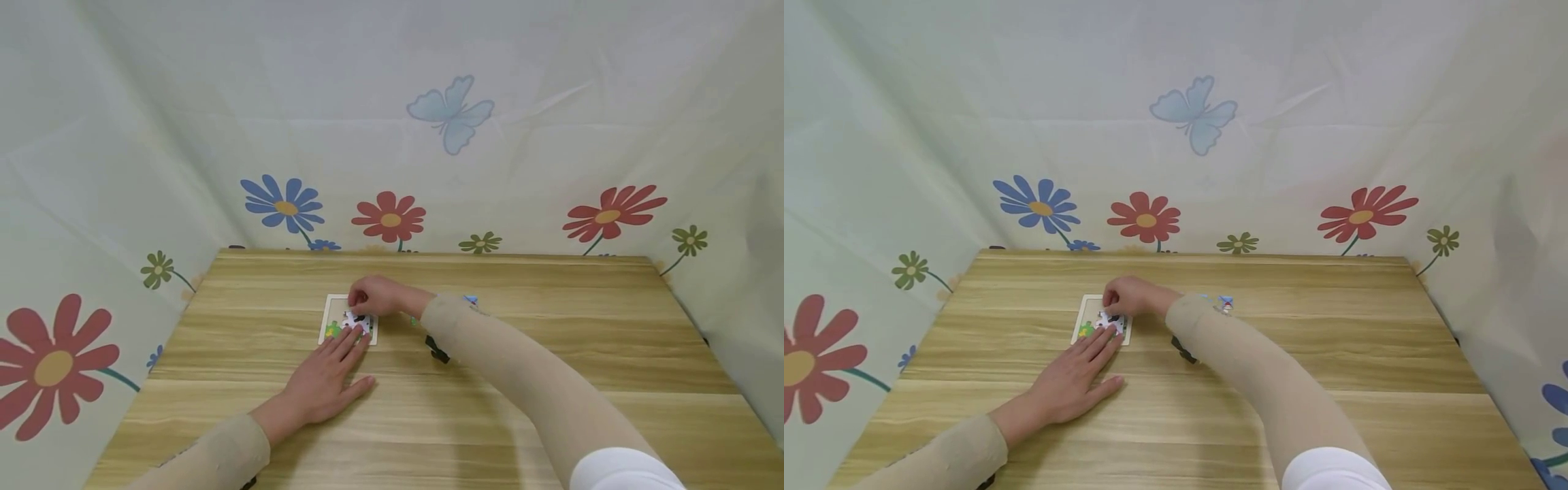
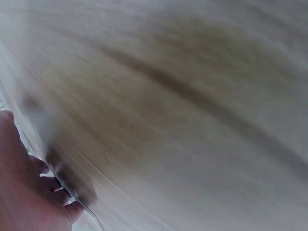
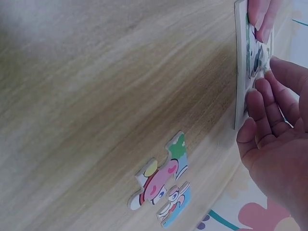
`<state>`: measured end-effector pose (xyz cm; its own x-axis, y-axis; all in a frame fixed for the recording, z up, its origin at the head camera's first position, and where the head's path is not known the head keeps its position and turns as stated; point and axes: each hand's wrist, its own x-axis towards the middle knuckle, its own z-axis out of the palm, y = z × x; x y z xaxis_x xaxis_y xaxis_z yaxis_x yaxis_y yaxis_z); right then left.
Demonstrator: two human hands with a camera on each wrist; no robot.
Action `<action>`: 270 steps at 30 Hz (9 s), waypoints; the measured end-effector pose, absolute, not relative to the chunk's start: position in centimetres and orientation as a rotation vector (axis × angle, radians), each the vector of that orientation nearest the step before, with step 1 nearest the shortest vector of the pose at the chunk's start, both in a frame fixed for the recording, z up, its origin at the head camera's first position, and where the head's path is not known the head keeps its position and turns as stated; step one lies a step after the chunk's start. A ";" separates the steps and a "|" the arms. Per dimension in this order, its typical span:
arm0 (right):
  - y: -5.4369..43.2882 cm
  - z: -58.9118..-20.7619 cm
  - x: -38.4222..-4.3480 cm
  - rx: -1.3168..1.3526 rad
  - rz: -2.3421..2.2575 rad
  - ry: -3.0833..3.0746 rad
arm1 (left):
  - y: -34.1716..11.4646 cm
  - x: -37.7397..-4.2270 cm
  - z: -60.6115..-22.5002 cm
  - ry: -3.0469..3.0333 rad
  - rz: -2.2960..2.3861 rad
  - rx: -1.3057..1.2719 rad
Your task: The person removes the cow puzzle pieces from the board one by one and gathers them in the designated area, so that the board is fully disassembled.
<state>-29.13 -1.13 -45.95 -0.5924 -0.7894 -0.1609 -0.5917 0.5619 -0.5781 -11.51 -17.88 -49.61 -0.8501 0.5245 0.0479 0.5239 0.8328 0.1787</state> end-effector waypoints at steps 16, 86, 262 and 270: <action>-0.7 -46.0 -28.5 -0.993 -0.901 2.360 | -17.8 -11.5 -49.7 3.016 0.281 0.871; 17.0 -46.9 -27.2 -0.875 -0.922 2.558 | -17.9 -11.5 -50.4 3.029 0.242 0.880; 20.7 -45.0 -27.0 -0.856 -1.000 2.474 | -17.8 -11.4 -50.1 3.041 0.243 0.929; 21.5 -45.9 -26.7 -0.876 -0.915 2.536 | -17.8 -11.5 -50.2 3.042 0.256 0.923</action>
